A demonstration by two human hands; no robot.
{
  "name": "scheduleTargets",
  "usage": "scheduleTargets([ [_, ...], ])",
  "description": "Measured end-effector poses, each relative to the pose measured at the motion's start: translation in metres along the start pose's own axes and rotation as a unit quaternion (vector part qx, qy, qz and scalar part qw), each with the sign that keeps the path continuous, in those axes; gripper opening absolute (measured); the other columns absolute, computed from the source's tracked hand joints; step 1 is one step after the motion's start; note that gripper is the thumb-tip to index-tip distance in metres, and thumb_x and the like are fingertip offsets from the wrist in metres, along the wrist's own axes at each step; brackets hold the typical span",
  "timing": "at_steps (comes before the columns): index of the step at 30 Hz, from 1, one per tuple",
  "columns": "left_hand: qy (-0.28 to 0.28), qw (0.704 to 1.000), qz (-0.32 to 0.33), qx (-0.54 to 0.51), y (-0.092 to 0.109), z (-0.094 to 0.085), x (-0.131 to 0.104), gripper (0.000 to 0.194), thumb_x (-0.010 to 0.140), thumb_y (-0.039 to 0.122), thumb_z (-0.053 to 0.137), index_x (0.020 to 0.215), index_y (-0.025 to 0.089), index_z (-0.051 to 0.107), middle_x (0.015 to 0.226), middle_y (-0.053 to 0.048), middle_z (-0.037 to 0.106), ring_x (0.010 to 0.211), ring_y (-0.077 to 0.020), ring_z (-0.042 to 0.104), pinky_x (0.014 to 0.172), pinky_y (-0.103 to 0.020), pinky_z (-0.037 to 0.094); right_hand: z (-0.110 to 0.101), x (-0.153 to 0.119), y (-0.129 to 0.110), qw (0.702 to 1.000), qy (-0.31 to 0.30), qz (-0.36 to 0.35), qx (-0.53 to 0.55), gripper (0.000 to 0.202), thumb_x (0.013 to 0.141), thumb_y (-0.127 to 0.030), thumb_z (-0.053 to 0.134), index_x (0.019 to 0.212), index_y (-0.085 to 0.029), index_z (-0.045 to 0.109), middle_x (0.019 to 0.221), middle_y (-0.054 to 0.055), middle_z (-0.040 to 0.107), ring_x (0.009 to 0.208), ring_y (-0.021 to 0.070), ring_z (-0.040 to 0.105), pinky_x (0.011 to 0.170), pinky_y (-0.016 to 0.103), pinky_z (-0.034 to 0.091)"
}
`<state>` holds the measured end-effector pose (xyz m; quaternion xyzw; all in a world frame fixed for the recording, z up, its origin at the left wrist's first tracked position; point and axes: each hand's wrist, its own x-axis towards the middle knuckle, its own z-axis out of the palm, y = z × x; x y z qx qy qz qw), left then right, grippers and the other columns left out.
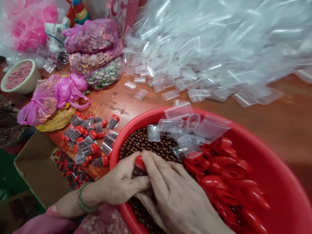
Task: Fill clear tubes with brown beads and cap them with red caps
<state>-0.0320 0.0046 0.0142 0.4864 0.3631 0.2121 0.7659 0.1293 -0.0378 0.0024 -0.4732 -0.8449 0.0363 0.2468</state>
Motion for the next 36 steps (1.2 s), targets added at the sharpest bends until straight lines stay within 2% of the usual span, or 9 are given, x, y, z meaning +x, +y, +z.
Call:
scheduleTargets([
  [5, 0.209, 0.925, 0.116, 0.295, 0.009, -0.045, -0.033, 0.028, 0.093, 0.025, 0.049, 0.12, 0.019, 0.05, 0.09, -0.003, 0.063, 0.077, -0.0146, 0.06, 0.077, -0.027, 0.05, -0.004, -0.005, 0.004, 0.995, -0.035, 0.014, -0.097, 0.054, 0.096, -0.04, 0.042, 0.136, -0.003, 0.045, 0.134, 0.027, 0.054, 0.111, 0.031, 0.063, 0.079, 0.041, 0.058],
  [10, 0.352, 0.719, 0.128, 0.585, -0.002, -0.107, -0.042, 0.022, 0.091, 0.024, 0.048, 0.111, 0.017, 0.056, 0.104, -0.011, 0.062, 0.103, -0.029, 0.059, 0.092, -0.047, 0.048, -0.004, -0.017, 0.014, 0.994, -0.064, 0.037, -0.079, 0.035, 0.096, -0.029, 0.046, 0.125, -0.012, 0.056, 0.125, 0.016, 0.065, 0.107, 0.0252, 0.065, 0.084, 0.04, 0.057],
  [13, 0.402, 0.609, 0.181, 0.659, -0.004, -0.12, -0.036, 0.036, 0.089, 0.023, 0.051, 0.122, 0.011, 0.051, 0.123, -0.022, 0.054, 0.129, -0.0406, 0.042, 0.105, -0.064, 0.033, -0.007, -0.021, 0.026, 0.992, -0.034, 0.071, -0.099, 0.03, 0.095, -0.025, 0.048, 0.118, -0.01, 0.06, 0.114, 0.016, 0.069, 0.099, 0.0242, 0.067, 0.082, 0.038, 0.056],
  [17, 0.351, 0.649, 0.268, 0.619, 0.01, -0.09, -0.016, 0.033, 0.088, 0.016, 0.054, 0.121, 0.016, 0.054, 0.125, -0.016, 0.056, 0.122, -0.0316, 0.05, 0.105, -0.053, 0.041, -0.012, -0.012, 0.041, 0.985, -0.05, 0.114, -0.117, 0.022, 0.096, -0.021, 0.043, 0.092, -0.014, 0.064, 0.091, 0.011, 0.07, 0.08, 0.0209, 0.067, 0.072, 0.034, 0.055],
  [20, 0.226, 0.71, 0.316, 0.587, 0.025, -0.054, 0.008, 0.021, 0.089, 0.012, 0.053, 0.108, 0.017, 0.059, 0.105, -0.008, 0.065, 0.1, -0.0218, 0.059, 0.094, -0.04, 0.051, -0.005, 0.012, 0.044, 0.977, -0.112, 0.145, -0.111, 0.02, 0.095, -0.019, 0.046, 0.082, -0.017, 0.061, 0.082, 0.008, 0.066, 0.074, 0.0202, 0.065, 0.067, 0.032, 0.053],
  [23, 0.148, 0.726, 0.296, 0.603, 0.031, -0.033, 0.034, 0.015, 0.09, 0.01, 0.049, 0.097, 0.014, 0.061, 0.096, -0.009, 0.066, 0.093, -0.0215, 0.058, 0.088, -0.038, 0.052, 0.01, 0.039, 0.04, 0.964, -0.149, 0.186, -0.115, 0.013, 0.093, -0.024, 0.051, 0.088, -0.016, 0.059, 0.082, 0.009, 0.066, 0.068, 0.0222, 0.067, 0.053, 0.03, 0.049],
  [28, 0.127, 0.707, 0.272, 0.641, 0.022, -0.032, 0.054, 0.019, 0.088, 0.005, 0.045, 0.094, 0.012, 0.062, 0.098, -0.012, 0.067, 0.096, -0.0249, 0.057, 0.089, -0.043, 0.052, 0.034, 0.06, 0.042, 0.946, -0.157, 0.264, -0.099, 0.021, 0.094, -0.025, 0.047, 0.107, -0.011, 0.055, 0.091, 0.015, 0.068, 0.065, 0.0248, 0.069, 0.05, 0.031, 0.047],
  [32, 0.155, 0.733, 0.322, 0.579, 0.011, -0.042, 0.051, 0.022, 0.088, 0.003, 0.044, 0.101, 0.011, 0.06, 0.102, -0.012, 0.067, 0.099, -0.0224, 0.058, 0.091, -0.04, 0.052, 0.041, 0.055, 0.047, 0.952, -0.148, 0.266, -0.028, 0.042, 0.09, -0.023, 0.052, 0.131, -0.014, 0.046, 0.11, 0.015, 0.068, 0.086, 0.0243, 0.07, 0.07, 0.034, 0.054],
  [36, 0.174, 0.754, 0.354, 0.525, 0.006, -0.048, 0.05, 0.022, 0.089, 0.003, 0.044, 0.102, 0.012, 0.06, 0.1, -0.011, 0.067, 0.098, -0.02, 0.06, 0.091, -0.038, 0.052, 0.04, 0.044, 0.048, 0.959, -0.146, 0.235, 0.051, 0.032, 0.088, -0.018, 0.054, 0.12, -0.018, 0.053, 0.105, 0.007, 0.071, 0.093, 0.0183, 0.069, 0.079, 0.029, 0.053],
])
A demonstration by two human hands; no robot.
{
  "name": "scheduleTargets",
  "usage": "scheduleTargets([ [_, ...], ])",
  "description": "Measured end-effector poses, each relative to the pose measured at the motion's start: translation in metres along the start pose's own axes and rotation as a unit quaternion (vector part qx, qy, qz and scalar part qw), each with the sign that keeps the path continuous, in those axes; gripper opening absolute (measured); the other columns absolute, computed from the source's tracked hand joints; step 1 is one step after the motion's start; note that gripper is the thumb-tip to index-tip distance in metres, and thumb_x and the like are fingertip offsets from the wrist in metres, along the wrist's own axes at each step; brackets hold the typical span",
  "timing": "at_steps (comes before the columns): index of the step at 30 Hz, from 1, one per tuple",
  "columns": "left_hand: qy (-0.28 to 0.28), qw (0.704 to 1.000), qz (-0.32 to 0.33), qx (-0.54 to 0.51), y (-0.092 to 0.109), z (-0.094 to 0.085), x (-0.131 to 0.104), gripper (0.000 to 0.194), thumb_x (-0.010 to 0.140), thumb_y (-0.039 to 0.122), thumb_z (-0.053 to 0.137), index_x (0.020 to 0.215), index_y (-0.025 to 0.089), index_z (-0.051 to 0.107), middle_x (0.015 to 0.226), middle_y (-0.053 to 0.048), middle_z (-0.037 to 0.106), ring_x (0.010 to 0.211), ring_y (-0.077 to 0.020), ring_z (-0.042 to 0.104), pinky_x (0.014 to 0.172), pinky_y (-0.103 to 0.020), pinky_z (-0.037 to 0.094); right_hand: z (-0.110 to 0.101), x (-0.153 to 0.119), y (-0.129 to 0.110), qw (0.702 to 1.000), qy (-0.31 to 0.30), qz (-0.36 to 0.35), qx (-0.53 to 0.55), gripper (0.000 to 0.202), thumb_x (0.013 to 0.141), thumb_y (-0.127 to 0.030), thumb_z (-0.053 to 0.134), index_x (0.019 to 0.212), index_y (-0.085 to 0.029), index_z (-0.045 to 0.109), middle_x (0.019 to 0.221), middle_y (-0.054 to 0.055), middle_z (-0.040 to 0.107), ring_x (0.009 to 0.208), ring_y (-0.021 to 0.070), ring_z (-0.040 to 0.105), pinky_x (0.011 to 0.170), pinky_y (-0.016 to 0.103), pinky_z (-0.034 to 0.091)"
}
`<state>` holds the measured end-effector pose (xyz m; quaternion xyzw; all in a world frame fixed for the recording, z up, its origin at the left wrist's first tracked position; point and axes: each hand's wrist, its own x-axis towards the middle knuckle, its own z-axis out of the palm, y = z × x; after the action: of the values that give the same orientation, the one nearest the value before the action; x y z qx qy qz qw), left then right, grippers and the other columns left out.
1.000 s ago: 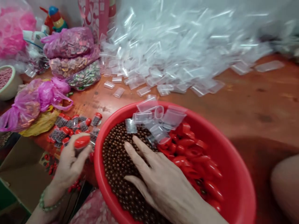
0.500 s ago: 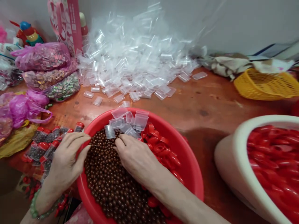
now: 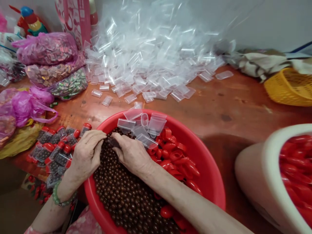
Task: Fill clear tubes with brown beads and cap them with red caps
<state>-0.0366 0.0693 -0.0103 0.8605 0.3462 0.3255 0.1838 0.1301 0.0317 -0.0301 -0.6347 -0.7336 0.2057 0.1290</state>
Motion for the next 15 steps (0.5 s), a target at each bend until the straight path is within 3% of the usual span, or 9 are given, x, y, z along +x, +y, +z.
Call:
scheduleTargets([
  [5, 0.024, 0.999, -0.011, -0.033, -0.005, 0.002, 0.001, 0.021, 0.089, 0.004, 0.045, 0.097, 0.013, 0.062, 0.096, -0.01, 0.069, 0.094, -0.0185, 0.062, 0.088, -0.036, 0.053, 0.005, -0.022, 0.003, 0.999, -0.022, -0.018, 0.034, 0.008, 0.09, -0.024, 0.054, 0.096, -0.019, 0.058, 0.083, 0.004, 0.072, 0.072, 0.0173, 0.069, 0.063, 0.026, 0.05],
  [10, 0.013, 1.0, 0.007, -0.023, -0.008, 0.005, -0.001, 0.021, 0.087, 0.004, 0.045, 0.096, 0.012, 0.062, 0.098, -0.01, 0.069, 0.096, -0.0192, 0.061, 0.089, -0.036, 0.052, 0.003, -0.038, 0.005, 0.998, -0.046, -0.025, 0.044, 0.021, 0.091, -0.025, 0.052, 0.07, -0.021, 0.052, 0.065, 0.002, 0.065, 0.055, 0.0163, 0.061, 0.052, 0.026, 0.042],
  [13, 0.008, 1.0, 0.007, -0.023, -0.007, 0.005, -0.001, 0.019, 0.087, 0.005, 0.046, 0.095, 0.011, 0.063, 0.096, -0.01, 0.07, 0.094, -0.0191, 0.061, 0.089, -0.035, 0.051, -0.004, -0.037, 0.008, 0.994, -0.069, -0.05, 0.064, 0.017, 0.089, -0.022, 0.053, 0.073, -0.021, 0.055, 0.066, 0.0, 0.066, 0.058, 0.0153, 0.063, 0.054, 0.025, 0.045],
  [15, 0.009, 1.0, 0.01, -0.022, -0.006, 0.005, -0.001, 0.019, 0.087, 0.005, 0.046, 0.094, 0.01, 0.063, 0.095, -0.011, 0.069, 0.093, -0.019, 0.061, 0.089, -0.035, 0.051, -0.009, -0.035, 0.01, 0.992, -0.071, -0.066, 0.081, 0.008, 0.089, -0.019, 0.053, 0.088, -0.02, 0.061, 0.08, 0.002, 0.071, 0.072, 0.0167, 0.067, 0.064, 0.026, 0.05],
])
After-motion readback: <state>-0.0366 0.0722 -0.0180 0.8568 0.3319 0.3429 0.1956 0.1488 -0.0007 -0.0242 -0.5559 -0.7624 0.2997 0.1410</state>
